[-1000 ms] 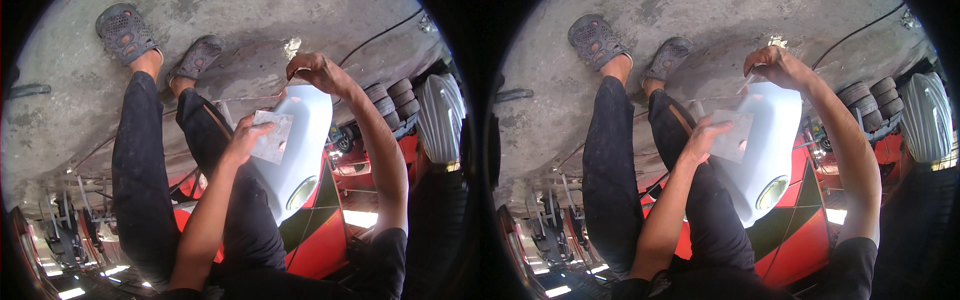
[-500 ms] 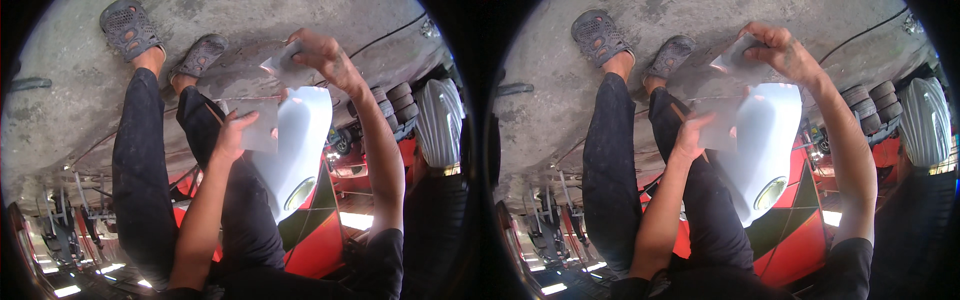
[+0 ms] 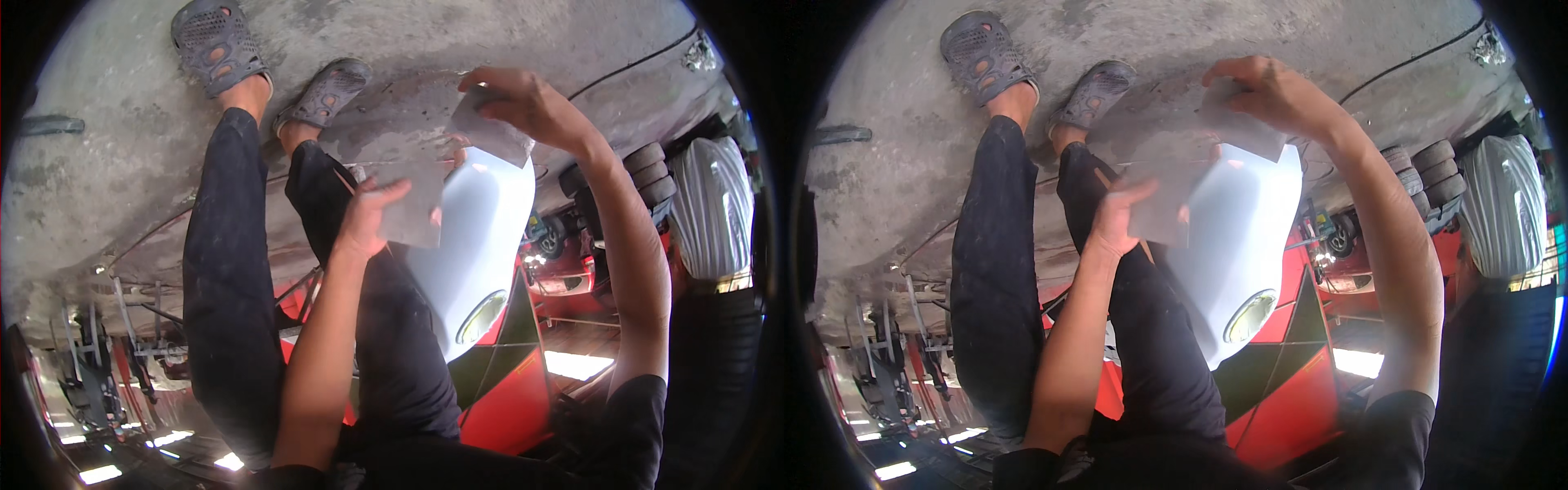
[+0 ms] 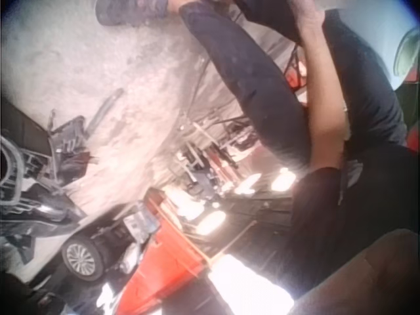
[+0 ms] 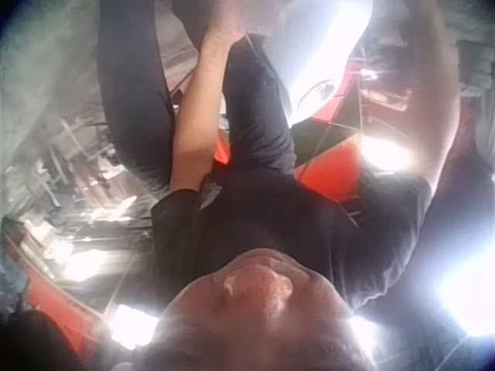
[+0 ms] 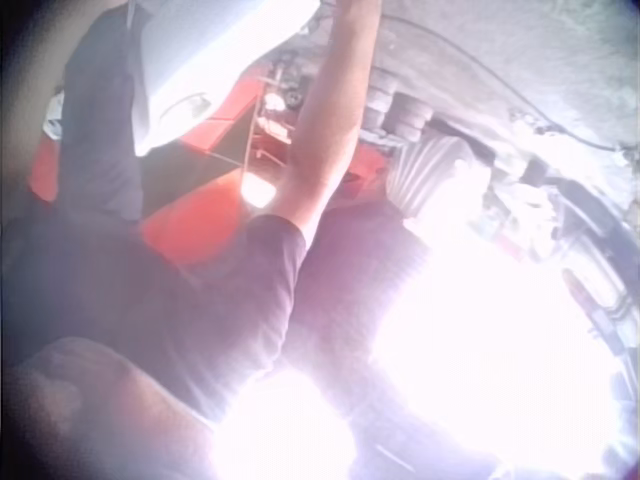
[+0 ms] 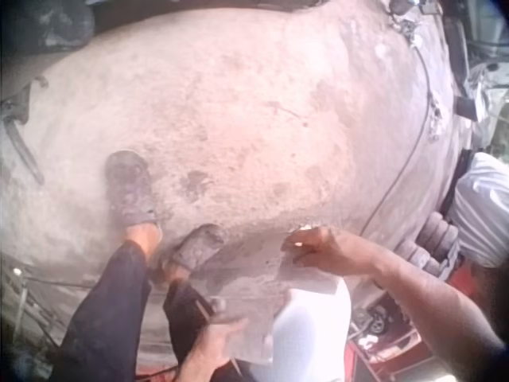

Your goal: The person uses a sanding block to smooth the surface of a white car bumper. They apply a substance from a container onto the sanding block before working on the bumper, which is placed on a metal stand. The person sands various sections of the bumper, including the edges and the area around the headlight opening.

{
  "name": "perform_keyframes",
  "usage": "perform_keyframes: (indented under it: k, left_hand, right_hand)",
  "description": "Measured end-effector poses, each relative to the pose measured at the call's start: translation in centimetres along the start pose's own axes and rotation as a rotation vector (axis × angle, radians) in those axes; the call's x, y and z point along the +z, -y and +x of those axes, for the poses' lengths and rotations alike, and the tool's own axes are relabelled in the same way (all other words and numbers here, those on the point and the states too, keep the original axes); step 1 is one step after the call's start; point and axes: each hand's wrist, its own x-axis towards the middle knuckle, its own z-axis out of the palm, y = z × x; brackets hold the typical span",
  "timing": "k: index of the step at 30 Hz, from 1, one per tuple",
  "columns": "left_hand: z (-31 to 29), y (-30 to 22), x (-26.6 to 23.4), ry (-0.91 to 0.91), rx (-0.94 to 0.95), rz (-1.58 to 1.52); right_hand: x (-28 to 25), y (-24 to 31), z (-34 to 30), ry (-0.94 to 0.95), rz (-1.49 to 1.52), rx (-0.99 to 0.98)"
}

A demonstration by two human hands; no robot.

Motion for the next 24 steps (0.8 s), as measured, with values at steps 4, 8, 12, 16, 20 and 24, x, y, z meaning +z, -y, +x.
perform_keyframes:
  k: [4, 8, 12, 16, 20, 24]
  left_hand:
    - [-0.2, 1.4, -0.4, 0.003, -0.109, 0.324]
    - [0.1, 1.6, 0.0, 0.073, -0.074, 0.392]
    - [0.4, 2.0, 0.1, 0.101, -0.073, 0.447]
    - [0.5, 2.4, 0.0, 0.111, -0.050, 0.456]
    - [0.5, 2.4, 0.1, 0.094, -0.059, 0.457]
    - [0.3, 2.2, 0.3, 0.094, -0.072, 0.434]
  right_hand:
    - [2.2, 0.5, 3.3, 0.054, -0.328, 0.032]
    - [3.2, -0.1, 7.7, 0.236, -0.502, 0.040]
    - [5.3, 0.0, 11.1, 0.367, -0.575, 0.254]
    - [6.6, 0.9, 12.6, 0.433, -0.704, 0.333]
    - [7.4, 1.4, 13.0, 0.539, -0.779, 0.370]
    - [8.0, 1.6, 13.1, 0.575, -0.813, 0.439]
